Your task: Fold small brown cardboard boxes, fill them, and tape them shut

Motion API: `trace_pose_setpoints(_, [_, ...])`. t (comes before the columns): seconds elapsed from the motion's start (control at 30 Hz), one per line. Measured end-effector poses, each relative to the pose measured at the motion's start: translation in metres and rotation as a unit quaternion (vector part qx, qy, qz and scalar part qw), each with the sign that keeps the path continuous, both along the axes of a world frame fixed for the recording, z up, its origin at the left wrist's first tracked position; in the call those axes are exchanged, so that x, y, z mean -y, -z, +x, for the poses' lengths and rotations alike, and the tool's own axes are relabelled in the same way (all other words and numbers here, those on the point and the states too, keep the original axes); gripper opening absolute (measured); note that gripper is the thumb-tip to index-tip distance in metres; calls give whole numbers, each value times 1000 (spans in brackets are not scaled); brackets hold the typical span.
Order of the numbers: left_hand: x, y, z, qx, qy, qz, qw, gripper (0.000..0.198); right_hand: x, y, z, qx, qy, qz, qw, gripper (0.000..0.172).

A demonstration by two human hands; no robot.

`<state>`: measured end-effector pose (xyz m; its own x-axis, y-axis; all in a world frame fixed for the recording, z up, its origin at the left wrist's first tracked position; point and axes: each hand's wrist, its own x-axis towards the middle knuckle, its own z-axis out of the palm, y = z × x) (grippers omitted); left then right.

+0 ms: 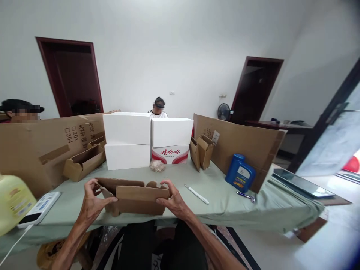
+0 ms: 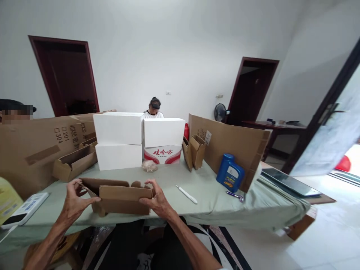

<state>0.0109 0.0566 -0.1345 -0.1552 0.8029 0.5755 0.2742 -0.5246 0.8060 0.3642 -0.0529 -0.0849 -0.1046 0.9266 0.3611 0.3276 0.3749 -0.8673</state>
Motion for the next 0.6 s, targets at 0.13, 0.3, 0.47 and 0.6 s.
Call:
trace_pose_setpoints(0.13, [-1, -10, 16, 17, -100, -4, 995, 115, 5, 15, -2, 42, -37, 16, 998, 36])
trace_pose_setpoints(0.3, [14, -39, 42, -2, -146, -50, 988, 135, 17, 28, 12, 185, 5, 61, 981, 22])
trace_pose_setpoints(0.47, [15, -21, 56, -73, -130, -14, 989, 112, 39, 19, 66, 142, 147, 127, 971, 37])
trace_pose_setpoints(0.6, [5, 20, 56, -162, -94, -64, 980, 87, 53, -21, 143, 152, 366, 182, 900, 43])
